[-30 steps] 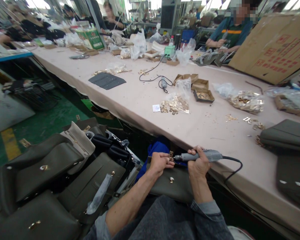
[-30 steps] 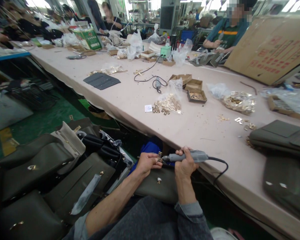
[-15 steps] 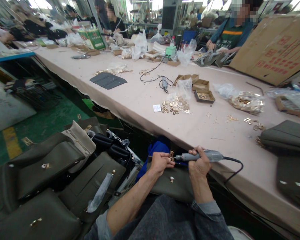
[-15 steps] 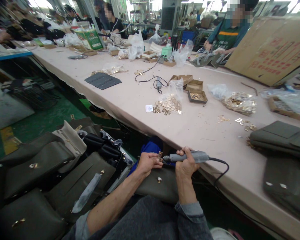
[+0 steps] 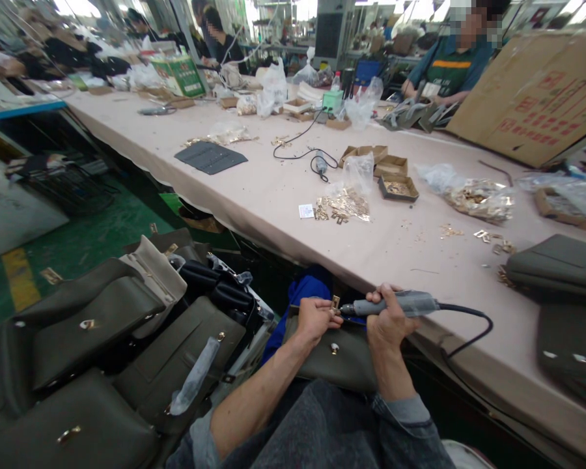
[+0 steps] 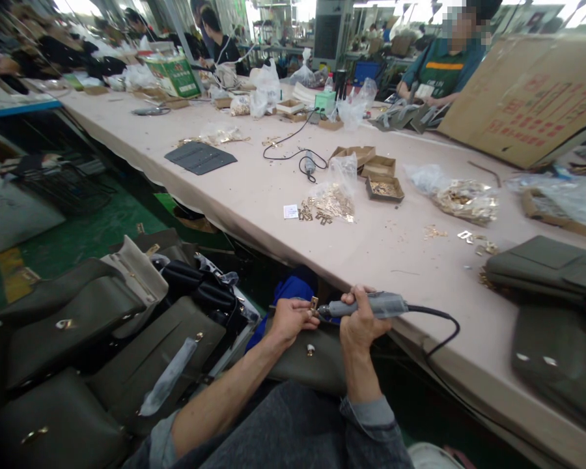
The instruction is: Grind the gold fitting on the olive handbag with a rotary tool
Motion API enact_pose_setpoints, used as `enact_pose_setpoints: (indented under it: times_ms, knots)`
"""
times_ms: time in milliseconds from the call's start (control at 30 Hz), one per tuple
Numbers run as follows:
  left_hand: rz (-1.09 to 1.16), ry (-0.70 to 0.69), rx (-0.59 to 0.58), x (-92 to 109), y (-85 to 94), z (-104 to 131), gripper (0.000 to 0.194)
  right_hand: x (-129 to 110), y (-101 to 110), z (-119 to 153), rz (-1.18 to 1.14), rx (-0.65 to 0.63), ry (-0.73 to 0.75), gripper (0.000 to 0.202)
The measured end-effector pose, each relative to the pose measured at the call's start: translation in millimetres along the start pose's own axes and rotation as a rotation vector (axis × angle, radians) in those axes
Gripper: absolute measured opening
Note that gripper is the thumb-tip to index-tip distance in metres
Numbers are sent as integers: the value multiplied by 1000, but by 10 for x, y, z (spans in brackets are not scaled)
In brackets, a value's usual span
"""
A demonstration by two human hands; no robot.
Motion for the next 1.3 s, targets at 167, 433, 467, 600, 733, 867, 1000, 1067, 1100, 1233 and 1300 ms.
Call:
enact_pose_setpoints:
  times_ms: [167,433,467,600,733,867,1000,1067,1100,1233,1300]
  knots:
    - [-19,-21,29,-16,-36,19,19,-117,-71,189,79,-56,117,31]
    - [-34,-73,-16,-96,-53,9,23,-157,-66,357,304,-161,261,32]
    - [-36,-79,-20,-102,-51,9,23,-154,-60,370,327,-177,279,32]
    - [-55,-85,-35,-120,-44,-2,26,-151,-34,415,405,-250,375,29]
    - [-83,-79,-36,-133,-38,-27,26,-144,-14,433,435,-321,417,26]
    - [-54,-75,-35,-148,-42,-42,27,-159,-21,455,451,-358,442,27]
    - [-37,-78,-9,-178,-48,-63,25,-192,-31,488,446,-365,451,27]
    - [-24,-82,2,-197,-50,-77,23,-204,-27,497,463,-370,477,27]
    - [-15,-84,3,-205,-52,-84,23,-207,-23,501,474,-374,495,27]
    - [12,-90,-1,-235,-54,-106,23,-198,-10,522,467,-386,511,25]
    - [17,-98,-6,-246,-55,-116,23,-194,-11,542,451,-386,505,25]
Point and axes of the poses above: each hand's wrist, its own z-axis away from the middle knuckle, its own y-axis out of the back of the hand, x = y × z, the point moved 3 cm from there along -z, towards the middle knuckle, and after that the axes turned 15 degrees about x, right-handed, at the moved point
